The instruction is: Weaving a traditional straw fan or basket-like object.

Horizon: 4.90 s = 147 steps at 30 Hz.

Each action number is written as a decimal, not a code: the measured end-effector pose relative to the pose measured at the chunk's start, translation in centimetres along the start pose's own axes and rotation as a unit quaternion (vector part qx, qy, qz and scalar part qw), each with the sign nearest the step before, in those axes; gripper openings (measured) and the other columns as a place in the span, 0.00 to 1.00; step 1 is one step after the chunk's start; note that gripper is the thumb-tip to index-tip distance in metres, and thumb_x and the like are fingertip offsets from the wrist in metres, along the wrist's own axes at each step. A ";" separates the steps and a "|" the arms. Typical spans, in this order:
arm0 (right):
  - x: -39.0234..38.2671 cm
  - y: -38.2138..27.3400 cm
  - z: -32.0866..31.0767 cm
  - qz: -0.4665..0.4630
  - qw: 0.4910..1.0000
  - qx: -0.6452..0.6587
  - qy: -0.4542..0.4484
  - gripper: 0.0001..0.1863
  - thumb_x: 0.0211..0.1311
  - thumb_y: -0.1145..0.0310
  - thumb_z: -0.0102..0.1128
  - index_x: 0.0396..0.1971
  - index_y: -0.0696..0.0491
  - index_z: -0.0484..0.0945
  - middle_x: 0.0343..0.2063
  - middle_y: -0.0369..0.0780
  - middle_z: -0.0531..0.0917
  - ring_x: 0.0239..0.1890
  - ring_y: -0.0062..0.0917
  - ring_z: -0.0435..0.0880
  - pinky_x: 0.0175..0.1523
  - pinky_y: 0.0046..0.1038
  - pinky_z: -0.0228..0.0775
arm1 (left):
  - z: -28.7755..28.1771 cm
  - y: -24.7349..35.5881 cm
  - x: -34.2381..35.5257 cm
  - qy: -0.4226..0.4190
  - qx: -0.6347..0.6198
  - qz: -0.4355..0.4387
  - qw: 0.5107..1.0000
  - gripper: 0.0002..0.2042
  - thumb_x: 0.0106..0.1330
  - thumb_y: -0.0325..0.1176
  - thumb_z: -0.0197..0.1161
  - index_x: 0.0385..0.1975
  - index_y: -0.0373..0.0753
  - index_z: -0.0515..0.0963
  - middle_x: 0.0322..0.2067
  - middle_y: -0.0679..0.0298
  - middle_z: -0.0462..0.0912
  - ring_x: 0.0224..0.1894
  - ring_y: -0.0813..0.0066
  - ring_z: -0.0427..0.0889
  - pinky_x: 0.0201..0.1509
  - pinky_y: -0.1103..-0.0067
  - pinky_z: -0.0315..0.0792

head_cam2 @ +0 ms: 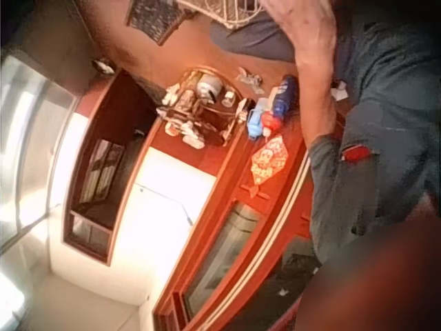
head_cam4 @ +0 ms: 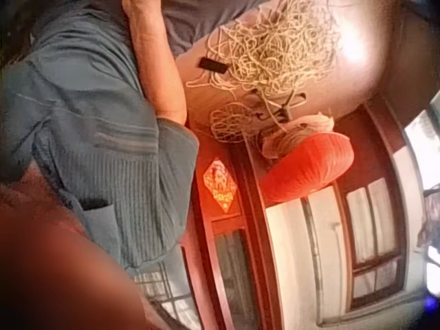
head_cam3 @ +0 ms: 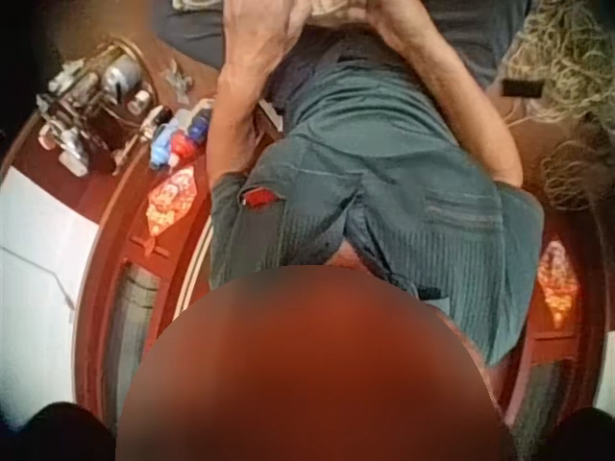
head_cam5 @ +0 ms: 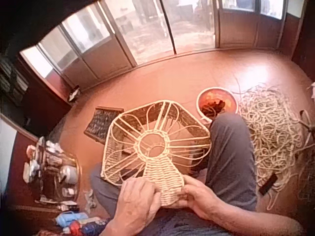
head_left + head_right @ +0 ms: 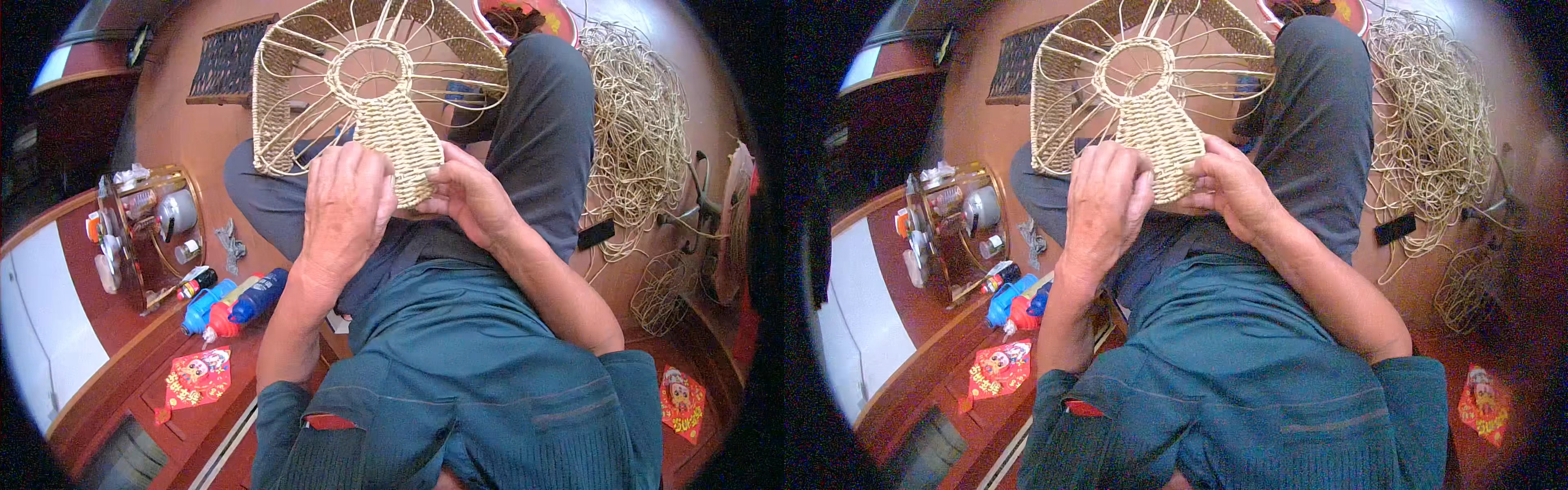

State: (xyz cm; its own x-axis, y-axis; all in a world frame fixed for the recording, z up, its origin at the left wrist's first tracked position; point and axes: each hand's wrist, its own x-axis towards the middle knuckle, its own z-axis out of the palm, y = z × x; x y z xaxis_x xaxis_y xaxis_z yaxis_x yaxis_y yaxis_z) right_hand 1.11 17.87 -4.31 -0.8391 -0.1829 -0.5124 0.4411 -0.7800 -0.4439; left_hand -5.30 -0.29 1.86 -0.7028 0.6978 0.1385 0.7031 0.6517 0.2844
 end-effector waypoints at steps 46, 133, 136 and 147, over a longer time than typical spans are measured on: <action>0.4 1.3 -1.3 0.018 1.000 0.011 -0.018 0.21 0.68 0.73 0.58 0.60 0.54 0.75 0.51 0.38 0.86 0.47 0.24 0.88 0.54 0.30 0.84 | 0.0 2.6 0.1 -0.060 0.075 0.036 0.995 0.10 0.62 0.27 0.63 0.43 0.40 0.81 0.39 0.60 0.78 0.45 0.58 0.80 0.51 0.66 0.75; -1.1 0.8 -2.4 -0.204 0.908 -0.364 0.043 0.18 0.84 0.56 0.56 0.47 0.54 0.89 0.33 0.28 0.81 0.34 0.11 0.73 0.42 0.18 0.67 | 5.4 -0.9 -5.9 0.144 -0.785 -0.328 0.505 0.28 0.78 0.27 0.57 0.76 0.31 0.61 0.71 0.55 0.73 0.71 0.66 0.74 0.78 0.66 0.65; -1.0 1.3 -2.6 -0.202 0.916 -0.344 0.044 0.18 0.84 0.57 0.55 0.47 0.54 0.89 0.33 0.28 0.81 0.34 0.11 0.73 0.41 0.17 0.67 | 6.3 -1.1 -5.7 0.168 -0.835 -0.294 0.434 0.26 0.78 0.28 0.59 0.74 0.32 0.65 0.69 0.58 0.76 0.70 0.66 0.75 0.79 0.67 0.65; -0.7 1.4 -2.8 -0.207 0.925 -0.311 0.061 0.19 0.85 0.55 0.54 0.45 0.54 0.86 0.30 0.29 0.81 0.33 0.12 0.75 0.41 0.18 0.69 | 7.1 -0.9 -7.1 0.219 -0.808 -0.299 0.457 0.14 0.76 0.27 0.65 0.58 0.39 0.76 0.55 0.62 0.84 0.57 0.71 0.83 0.67 0.69 0.75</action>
State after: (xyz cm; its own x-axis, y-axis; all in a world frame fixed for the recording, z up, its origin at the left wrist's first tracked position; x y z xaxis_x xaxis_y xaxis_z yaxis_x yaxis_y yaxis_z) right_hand 3.23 18.63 -6.62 -0.9516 0.1535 -0.2663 0.2200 -0.2648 -0.9389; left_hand -0.19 -3.74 -6.09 -0.9204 0.1803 -0.3470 -0.3788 -0.6321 0.6760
